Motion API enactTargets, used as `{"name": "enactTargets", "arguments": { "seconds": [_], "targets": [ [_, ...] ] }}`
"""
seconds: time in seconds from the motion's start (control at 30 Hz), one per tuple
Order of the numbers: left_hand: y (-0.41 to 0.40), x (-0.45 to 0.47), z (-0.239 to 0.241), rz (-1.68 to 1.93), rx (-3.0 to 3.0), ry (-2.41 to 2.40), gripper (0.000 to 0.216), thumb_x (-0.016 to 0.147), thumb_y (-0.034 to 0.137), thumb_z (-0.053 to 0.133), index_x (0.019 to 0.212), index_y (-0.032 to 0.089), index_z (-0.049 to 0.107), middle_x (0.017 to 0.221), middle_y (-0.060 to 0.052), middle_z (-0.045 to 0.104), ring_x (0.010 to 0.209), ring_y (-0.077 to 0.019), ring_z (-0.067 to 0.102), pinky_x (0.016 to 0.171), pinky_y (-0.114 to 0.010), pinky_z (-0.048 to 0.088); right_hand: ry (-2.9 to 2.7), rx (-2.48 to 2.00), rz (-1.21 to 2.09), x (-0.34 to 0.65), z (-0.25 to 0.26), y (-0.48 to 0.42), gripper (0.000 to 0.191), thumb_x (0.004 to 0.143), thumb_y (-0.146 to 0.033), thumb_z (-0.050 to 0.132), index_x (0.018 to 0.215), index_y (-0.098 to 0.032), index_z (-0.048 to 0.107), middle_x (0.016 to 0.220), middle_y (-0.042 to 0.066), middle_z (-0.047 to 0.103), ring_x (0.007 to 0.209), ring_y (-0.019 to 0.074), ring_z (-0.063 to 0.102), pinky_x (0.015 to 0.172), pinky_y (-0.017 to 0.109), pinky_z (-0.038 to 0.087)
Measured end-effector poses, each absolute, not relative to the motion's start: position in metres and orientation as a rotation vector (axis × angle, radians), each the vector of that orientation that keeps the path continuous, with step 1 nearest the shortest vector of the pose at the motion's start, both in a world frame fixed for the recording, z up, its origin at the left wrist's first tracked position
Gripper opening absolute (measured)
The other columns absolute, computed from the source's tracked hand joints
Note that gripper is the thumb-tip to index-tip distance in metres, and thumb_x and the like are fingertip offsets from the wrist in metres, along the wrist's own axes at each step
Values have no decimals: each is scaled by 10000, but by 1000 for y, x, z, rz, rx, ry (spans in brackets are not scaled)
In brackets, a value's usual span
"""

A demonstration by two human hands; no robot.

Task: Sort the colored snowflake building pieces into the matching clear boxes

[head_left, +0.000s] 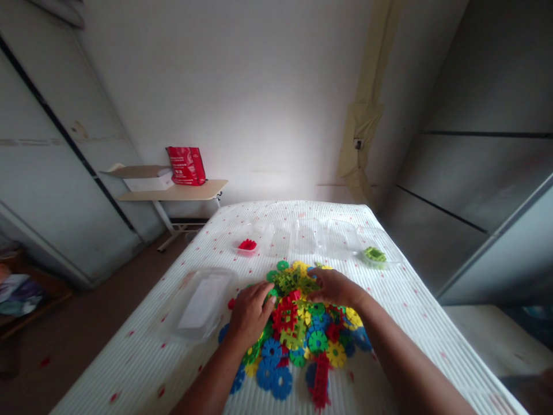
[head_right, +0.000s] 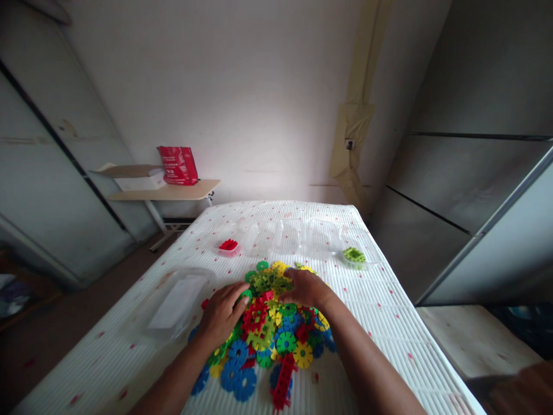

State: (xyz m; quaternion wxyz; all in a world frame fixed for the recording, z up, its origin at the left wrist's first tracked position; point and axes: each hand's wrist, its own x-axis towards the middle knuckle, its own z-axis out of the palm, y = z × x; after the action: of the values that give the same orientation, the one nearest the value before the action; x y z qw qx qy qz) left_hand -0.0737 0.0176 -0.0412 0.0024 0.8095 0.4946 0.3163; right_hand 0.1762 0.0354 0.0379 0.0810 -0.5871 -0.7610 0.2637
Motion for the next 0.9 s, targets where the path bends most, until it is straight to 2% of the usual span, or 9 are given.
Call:
{"name": "enactTargets", "arguments": {
  "seconds": [0.27,0.5,0.73,0.8,0.9],
  "targets": [
    [19,-75,-40,989,2556,1533,295,889,282,453,1119,216,627,1094,-65,686,1012,-199,631,890,-375,507,-2288,-1728,734,173,36,36,565,625,-295,723,1171,-187,623,1068,102,673,929,262,626,780,337,469],
    [19,-75,-42,990,2543,1542,300,894,295,444,1111,204,629,1091,-67,687,1007,-207,634,892,-391,511,-2279,-1653,718,177,47,34,478,636,-219,703,1112,-195,657,1031,70,681,888,214,630,746,282,480],
    [18,-75,-42,1026,2566,1556,290,891,283,455,1114,219,630,1081,-55,691,989,-190,638,883,-360,515,-2108,-1478,860,207,54,39,445,661,-293,712,1094,-198,670,1000,56,703,876,201,646,771,297,503],
    [19,-75,-42,1030,2574,1548,292,893,292,450,1111,217,630,1084,-57,691,992,-191,638,880,-357,516,-2031,-1516,777,231,59,44,423,684,-317,696,1088,-196,668,964,49,711,853,197,649,755,295,504],
    [19,-76,-42,1033,2579,1532,294,894,305,444,1101,217,634,1085,-58,692,991,-200,640,874,-364,519,-1867,-1812,425,273,68,60,354,702,-331,673,1036,-214,680,891,36,718,822,205,652,727,295,492]
  ]
}}
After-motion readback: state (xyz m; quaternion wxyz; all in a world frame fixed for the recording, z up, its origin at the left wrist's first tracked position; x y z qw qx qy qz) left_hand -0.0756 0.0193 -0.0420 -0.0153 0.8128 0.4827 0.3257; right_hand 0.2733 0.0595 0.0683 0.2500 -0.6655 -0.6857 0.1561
